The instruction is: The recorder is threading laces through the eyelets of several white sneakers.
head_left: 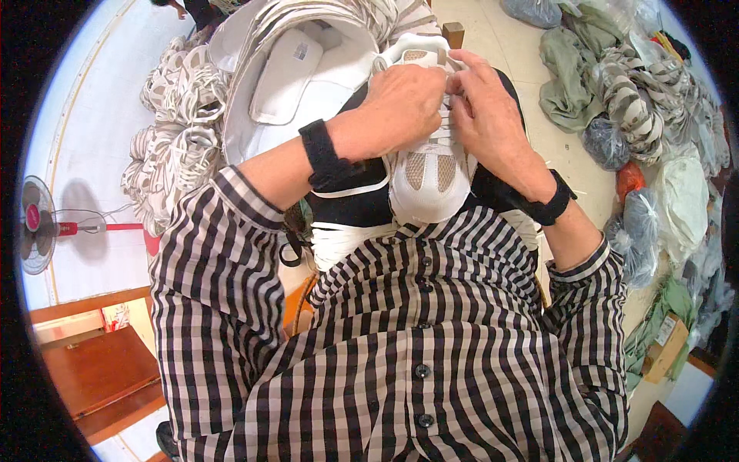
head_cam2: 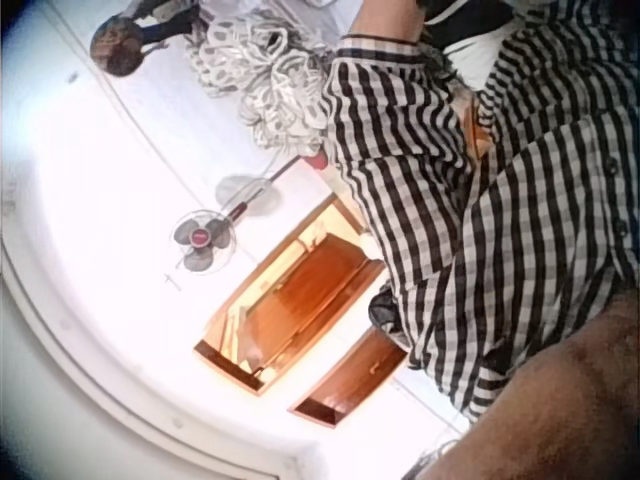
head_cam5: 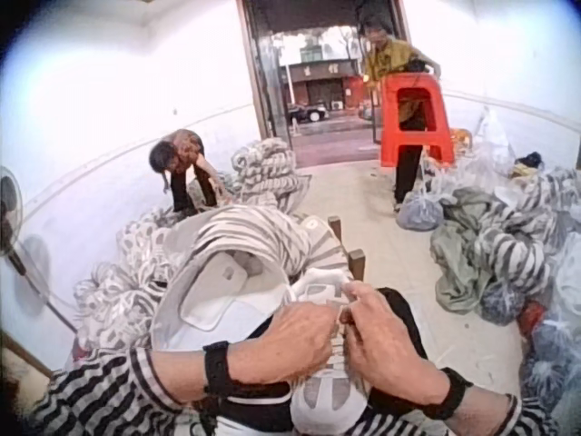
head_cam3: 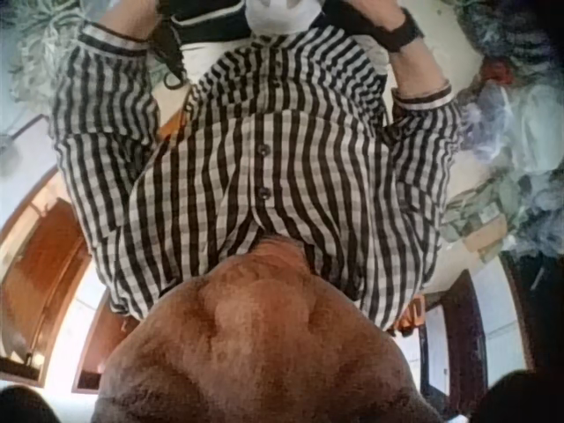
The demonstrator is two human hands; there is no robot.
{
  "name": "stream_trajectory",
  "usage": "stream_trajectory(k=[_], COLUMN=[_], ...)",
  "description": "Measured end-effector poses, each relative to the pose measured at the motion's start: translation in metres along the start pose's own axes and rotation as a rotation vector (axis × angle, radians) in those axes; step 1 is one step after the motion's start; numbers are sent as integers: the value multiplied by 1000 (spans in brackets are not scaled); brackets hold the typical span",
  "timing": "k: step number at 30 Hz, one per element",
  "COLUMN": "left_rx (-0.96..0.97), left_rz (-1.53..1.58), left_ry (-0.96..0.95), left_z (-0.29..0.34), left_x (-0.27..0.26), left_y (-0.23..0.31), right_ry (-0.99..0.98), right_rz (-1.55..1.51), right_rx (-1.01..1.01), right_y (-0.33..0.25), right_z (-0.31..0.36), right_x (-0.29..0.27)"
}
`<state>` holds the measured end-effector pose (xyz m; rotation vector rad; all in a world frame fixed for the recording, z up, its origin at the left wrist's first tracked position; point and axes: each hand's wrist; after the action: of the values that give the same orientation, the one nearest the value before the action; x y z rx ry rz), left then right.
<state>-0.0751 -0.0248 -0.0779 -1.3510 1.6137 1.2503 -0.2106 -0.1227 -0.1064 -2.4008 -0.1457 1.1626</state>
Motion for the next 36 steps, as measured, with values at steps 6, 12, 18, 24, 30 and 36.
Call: stream_trajectory(k=[6,12,18,24,30,36], left_rx=[-20,-70,-62,-193,-331,-126], left_rz=[23,11,65,418,854,678], left_ry=[27,-4,11,-184,-206,-194], left_z=[8,6,4,12,10,0], left_x=[-1,1,-12,-41,-47,-51], left_y=[-8,-7,-10,-32,-37,-24], right_ry=[-47,-132,-170,-78,29,244], right_rz=[148,219,230,473,695,675], right_rx=[-69,-95,-195,-294,-28,484], right_y=[-2,-3,-4,-7,55,121], right_z=[-2,-12,-20,-8,75,208], right_x=[-10,2,-8,-43,-143,-223])
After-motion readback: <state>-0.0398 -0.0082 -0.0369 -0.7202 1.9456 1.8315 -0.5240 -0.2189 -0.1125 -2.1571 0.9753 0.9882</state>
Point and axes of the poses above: each hand's wrist, its own z-axis away from the middle knuckle, its own x-axis out of the palm, y = z × x, and after that the axes turned 2 degrees about z, right-handed
